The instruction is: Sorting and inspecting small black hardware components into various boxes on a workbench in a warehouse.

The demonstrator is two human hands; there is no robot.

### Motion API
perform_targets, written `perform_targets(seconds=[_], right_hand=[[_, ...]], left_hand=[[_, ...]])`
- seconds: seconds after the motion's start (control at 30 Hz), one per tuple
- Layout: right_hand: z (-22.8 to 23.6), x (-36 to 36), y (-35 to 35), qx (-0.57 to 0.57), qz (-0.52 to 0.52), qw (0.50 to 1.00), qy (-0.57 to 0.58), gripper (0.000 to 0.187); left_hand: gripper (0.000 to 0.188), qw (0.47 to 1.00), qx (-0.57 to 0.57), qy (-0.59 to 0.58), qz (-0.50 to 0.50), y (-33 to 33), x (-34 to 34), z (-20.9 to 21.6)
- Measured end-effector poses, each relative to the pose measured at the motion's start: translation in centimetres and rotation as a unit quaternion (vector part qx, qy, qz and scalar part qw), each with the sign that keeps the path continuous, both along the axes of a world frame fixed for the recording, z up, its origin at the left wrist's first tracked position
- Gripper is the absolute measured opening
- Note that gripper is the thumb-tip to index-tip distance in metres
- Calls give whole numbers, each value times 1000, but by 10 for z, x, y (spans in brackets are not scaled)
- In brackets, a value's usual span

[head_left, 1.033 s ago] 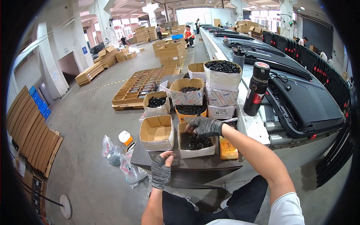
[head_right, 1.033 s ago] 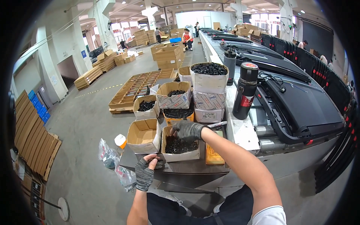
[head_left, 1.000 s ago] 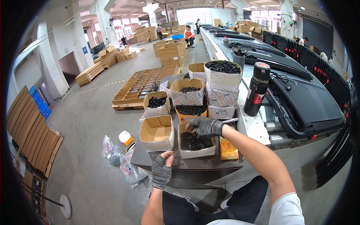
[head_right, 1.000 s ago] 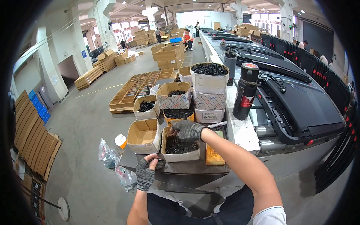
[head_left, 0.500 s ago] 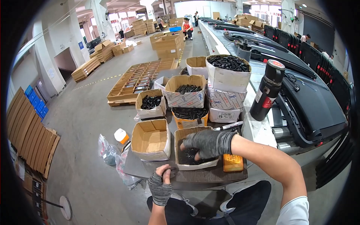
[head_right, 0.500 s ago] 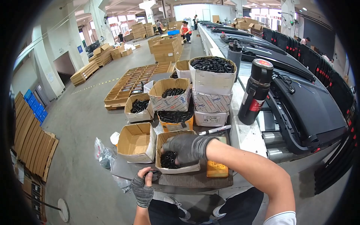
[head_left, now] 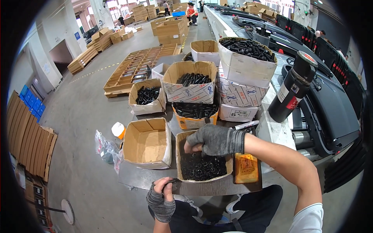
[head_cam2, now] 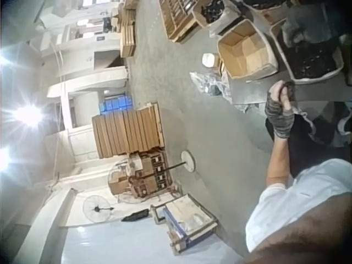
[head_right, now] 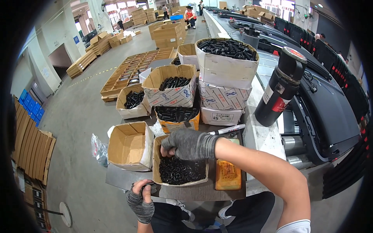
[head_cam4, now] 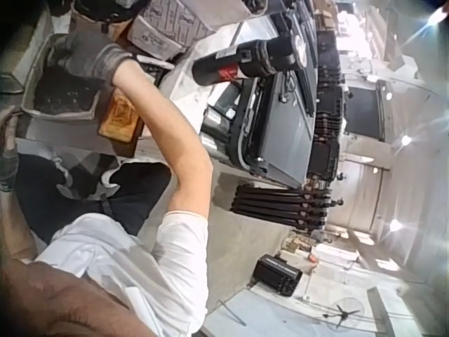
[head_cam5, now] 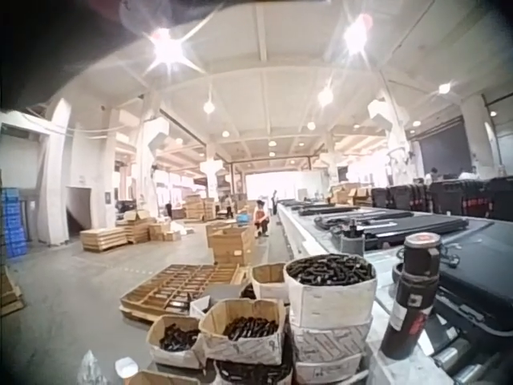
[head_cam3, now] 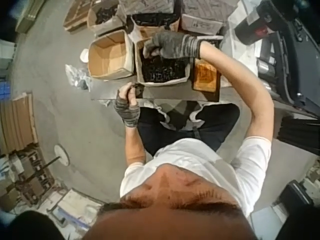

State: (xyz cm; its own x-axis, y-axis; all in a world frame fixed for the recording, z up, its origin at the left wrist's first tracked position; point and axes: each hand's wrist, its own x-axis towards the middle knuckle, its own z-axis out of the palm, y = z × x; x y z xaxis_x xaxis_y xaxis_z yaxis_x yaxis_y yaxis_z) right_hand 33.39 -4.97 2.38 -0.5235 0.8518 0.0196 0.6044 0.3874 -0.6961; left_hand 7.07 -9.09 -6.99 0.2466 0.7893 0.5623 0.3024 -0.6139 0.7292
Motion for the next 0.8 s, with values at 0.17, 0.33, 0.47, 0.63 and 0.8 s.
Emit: perform_targets(seconds=[0.17,0.33,0.47,0.63,0.8], right_hand=[[13,10,0,-52,-45,993,100,15],[14,11,-5,-138,-17,990,13,16],[19,9,-8,-197,-44,975,91,19],[19,8,-10,-234,-76,956,159,22],[19,6,-22,-122,-87,978,144,19]], left_hand=[[16,1000,-1,-5,7,1,-3,-3],[14,999,-39,-26,7,0,-5,0],[16,988,-118,-97,26,-2,-11,8],[19,980,-81,-177,-41,-1,-4,54],[17,991,-68,-63,-95,15,17,83]])
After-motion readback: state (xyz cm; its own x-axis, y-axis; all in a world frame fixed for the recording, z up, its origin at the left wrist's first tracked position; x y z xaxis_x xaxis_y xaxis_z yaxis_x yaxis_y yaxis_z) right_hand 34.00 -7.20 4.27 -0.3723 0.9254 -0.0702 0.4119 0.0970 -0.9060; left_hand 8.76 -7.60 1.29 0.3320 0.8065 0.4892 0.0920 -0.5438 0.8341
